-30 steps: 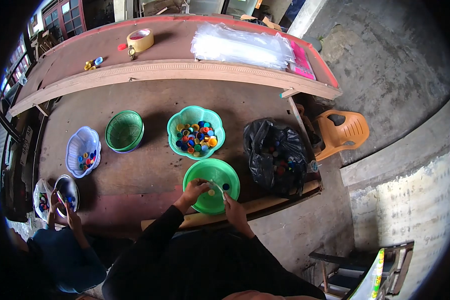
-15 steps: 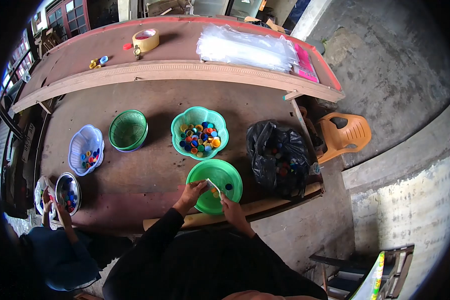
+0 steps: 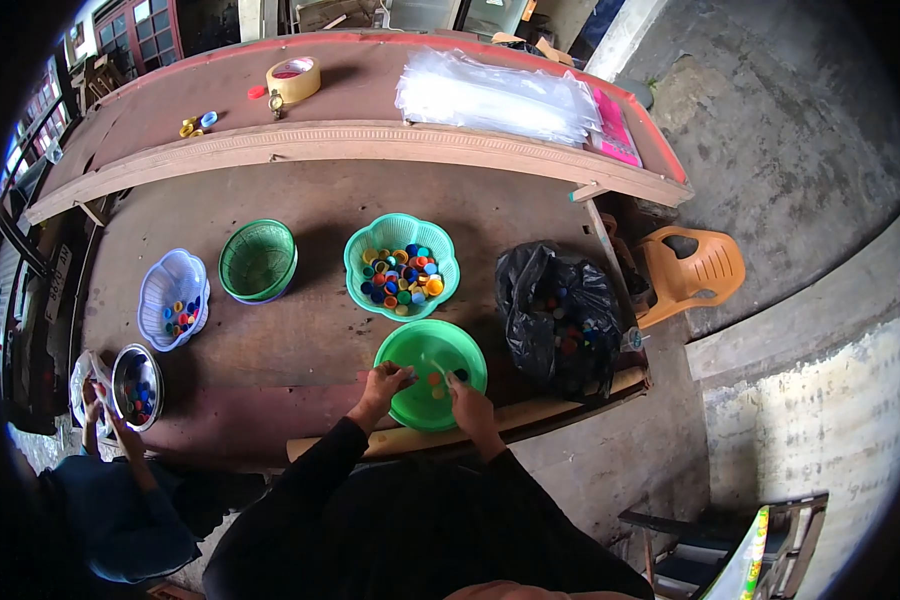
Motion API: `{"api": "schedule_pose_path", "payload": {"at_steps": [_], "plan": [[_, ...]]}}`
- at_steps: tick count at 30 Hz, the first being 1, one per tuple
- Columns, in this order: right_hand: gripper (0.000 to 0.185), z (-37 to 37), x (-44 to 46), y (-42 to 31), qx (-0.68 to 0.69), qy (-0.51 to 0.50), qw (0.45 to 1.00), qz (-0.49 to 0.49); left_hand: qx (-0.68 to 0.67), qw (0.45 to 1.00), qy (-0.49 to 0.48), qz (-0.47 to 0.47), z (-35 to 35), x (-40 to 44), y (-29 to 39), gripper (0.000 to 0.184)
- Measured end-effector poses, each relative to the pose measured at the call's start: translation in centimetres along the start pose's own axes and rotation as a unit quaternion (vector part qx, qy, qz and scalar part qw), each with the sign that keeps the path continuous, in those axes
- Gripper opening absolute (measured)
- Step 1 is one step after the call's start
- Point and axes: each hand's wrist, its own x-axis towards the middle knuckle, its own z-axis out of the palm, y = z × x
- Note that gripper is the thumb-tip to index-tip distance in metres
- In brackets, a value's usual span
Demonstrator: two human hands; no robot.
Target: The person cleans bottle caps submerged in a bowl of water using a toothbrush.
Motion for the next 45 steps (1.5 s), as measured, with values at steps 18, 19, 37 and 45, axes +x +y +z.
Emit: {"api": "schedule_pose_path", "payload": {"at_steps": [18,19,37,45], "plan": [[0.027,-0.4,-1.7,-0.6,0.04,0.045,0.997,-0.051,-0.017,0.997,-0.072,0.018,0.0,-0.2,-0.1,0.026],[0.027,-0.5,-1.3,-0.2,0.038,0.045,0.997,-0.052,-0.004,0.998,-0.057,0.017,0.2,-0.4,0.1,0.028],[0.025,-2.0,-1.5,0.1,-0.012,0.095,0.995,-0.026,0.127,0.984,-0.062,0.104,0.3,-1.6,0.4,0.036],[0.026,-1.6,-1.8,1.6,-0.006,0.106,0.993,-0.051,0.198,0.97,-0.06,0.125,-1.1,0.1,-2.7,0.035]]}}
